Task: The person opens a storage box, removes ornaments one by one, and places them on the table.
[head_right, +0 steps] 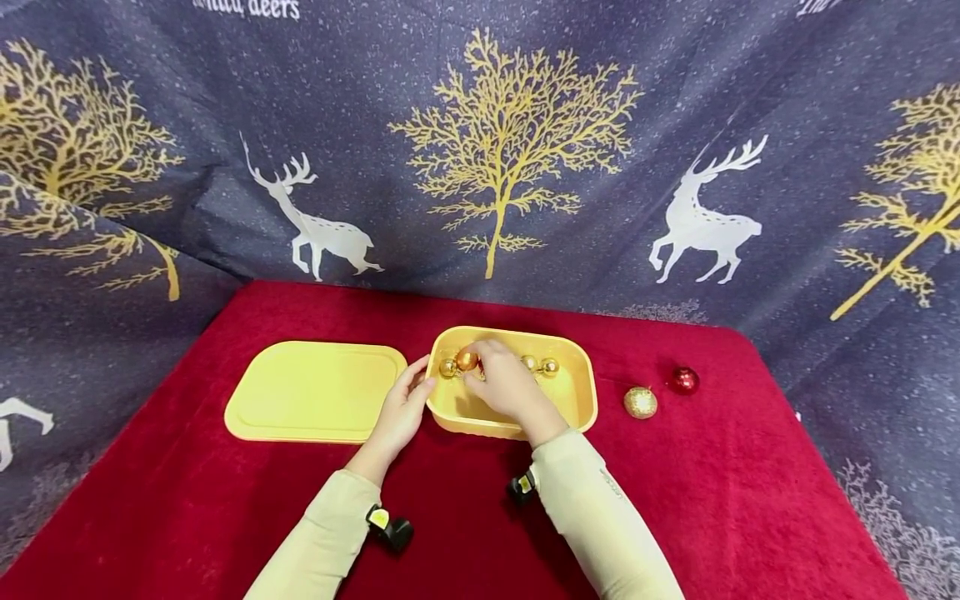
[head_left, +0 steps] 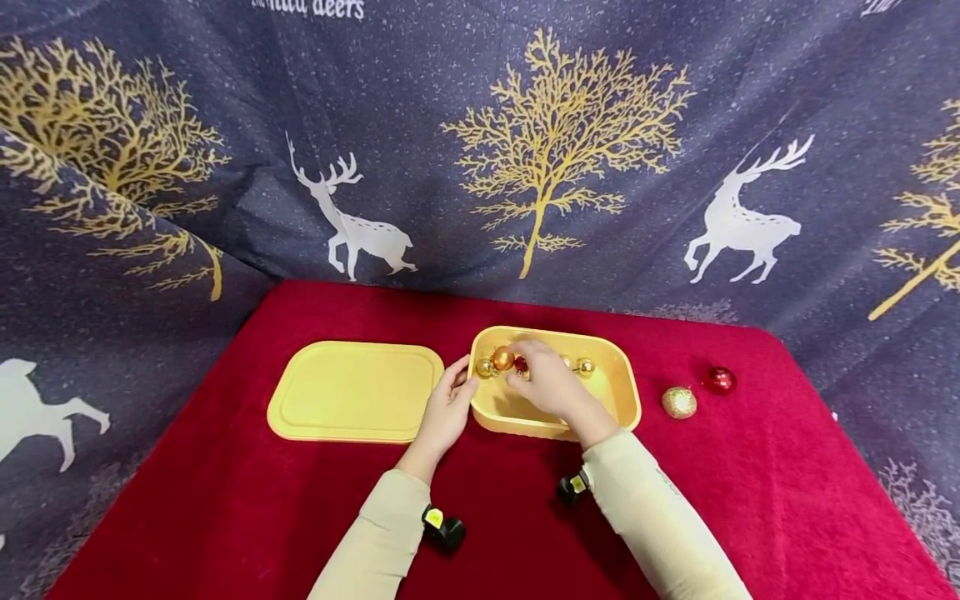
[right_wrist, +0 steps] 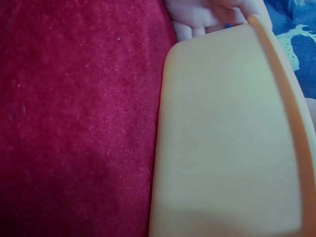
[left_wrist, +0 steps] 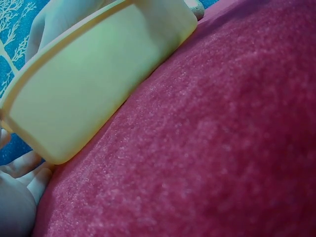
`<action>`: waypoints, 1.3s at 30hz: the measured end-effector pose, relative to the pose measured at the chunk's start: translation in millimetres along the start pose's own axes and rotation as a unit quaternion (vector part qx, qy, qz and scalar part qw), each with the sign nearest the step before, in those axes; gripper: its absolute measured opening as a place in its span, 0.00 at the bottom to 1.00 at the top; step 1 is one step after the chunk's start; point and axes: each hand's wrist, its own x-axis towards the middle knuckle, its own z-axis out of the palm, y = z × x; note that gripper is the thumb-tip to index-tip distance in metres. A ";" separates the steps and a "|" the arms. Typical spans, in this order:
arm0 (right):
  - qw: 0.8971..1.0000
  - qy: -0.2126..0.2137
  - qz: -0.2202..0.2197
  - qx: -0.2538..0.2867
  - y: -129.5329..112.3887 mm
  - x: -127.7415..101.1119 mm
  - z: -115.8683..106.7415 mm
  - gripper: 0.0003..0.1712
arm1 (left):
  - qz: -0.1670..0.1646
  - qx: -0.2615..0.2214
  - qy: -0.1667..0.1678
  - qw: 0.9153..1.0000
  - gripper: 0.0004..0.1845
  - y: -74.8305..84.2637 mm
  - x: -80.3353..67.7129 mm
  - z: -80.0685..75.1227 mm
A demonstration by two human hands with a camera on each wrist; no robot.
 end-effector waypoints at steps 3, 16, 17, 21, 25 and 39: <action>1.000 -0.012 -0.002 -0.013 -0.8 3.0 2.7 0.23 | 0.001 -0.001 -0.001 1.000 0.26 0.1 0.3 -0.1; 0.996 -0.072 -0.009 -0.051 -3.0 7.3 8.8 0.29 | -0.006 0.003 -0.005 1.000 0.26 1.4 -0.3 0.4; 0.996 -0.071 -0.008 -0.056 -2.7 7.6 9.8 0.29 | -0.005 0.003 -0.005 1.000 0.26 1.4 -0.2 0.5; 0.995 -0.052 -0.012 -0.083 -1.4 7.6 12.6 0.28 | -0.003 0.003 -0.004 1.000 0.26 -0.8 1.7 0.7; 0.995 -0.034 -0.014 -0.095 -1.2 6.5 13.1 0.26 | -0.002 -0.003 -0.001 1.000 0.26 -12.7 7.9 0.9; 0.988 0.000 0.015 -0.157 0.6 3.1 13.1 0.16 | 0.001 0.002 0.018 1.000 0.26 -34.2 18.5 4.1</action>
